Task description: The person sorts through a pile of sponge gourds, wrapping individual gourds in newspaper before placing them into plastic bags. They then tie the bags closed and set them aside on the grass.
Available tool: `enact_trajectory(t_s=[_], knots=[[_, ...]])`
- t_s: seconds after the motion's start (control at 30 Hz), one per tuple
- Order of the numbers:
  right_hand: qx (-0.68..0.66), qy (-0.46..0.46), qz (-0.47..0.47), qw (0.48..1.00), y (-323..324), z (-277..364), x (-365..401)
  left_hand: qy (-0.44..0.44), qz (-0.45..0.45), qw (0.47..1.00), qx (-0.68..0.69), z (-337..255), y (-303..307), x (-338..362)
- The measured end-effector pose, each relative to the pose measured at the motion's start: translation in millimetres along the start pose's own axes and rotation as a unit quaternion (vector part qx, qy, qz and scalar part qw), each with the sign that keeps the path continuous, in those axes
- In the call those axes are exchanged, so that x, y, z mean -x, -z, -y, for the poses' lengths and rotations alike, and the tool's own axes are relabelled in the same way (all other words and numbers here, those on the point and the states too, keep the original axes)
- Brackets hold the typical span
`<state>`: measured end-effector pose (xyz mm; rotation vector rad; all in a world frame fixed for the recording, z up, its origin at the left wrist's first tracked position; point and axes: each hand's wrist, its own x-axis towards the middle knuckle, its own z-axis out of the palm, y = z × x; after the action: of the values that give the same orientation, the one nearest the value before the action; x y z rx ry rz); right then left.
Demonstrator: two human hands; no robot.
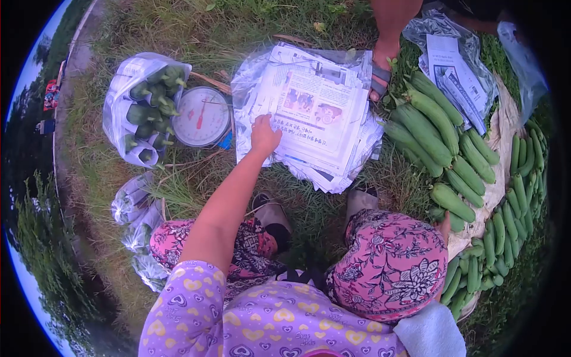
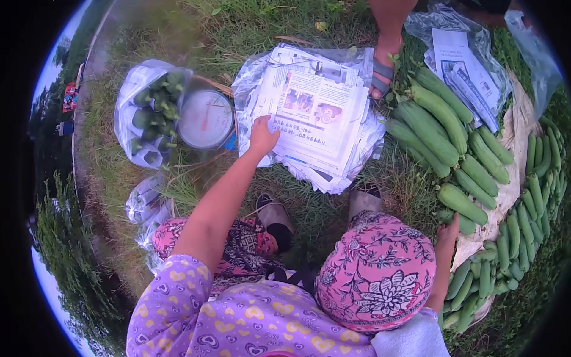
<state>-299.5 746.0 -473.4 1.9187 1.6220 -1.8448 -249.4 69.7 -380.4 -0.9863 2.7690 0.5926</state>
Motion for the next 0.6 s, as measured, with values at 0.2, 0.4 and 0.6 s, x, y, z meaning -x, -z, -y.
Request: enact_trajectory(t_s=[0.2, 0.4, 0.6], knots=[[-0.037, 0.018, -0.018, 0.999, 9.9, 6.0, 14.1, 0.103, -0.002, 0.992, 0.067, 13.7, -3.2, -23.8], [-0.106, 0.034, -0.019, 0.994, 26.1, 11.9, 30.9, 0.138, 0.024, 0.988, 0.068, 11.6, -4.5, -30.3], [-0.234, 0.069, 0.013, 0.970, 37.0, 29.7, 58.6, 0.164, 0.012, 0.986, 0.012, -9.9, 1.1, -27.8]])
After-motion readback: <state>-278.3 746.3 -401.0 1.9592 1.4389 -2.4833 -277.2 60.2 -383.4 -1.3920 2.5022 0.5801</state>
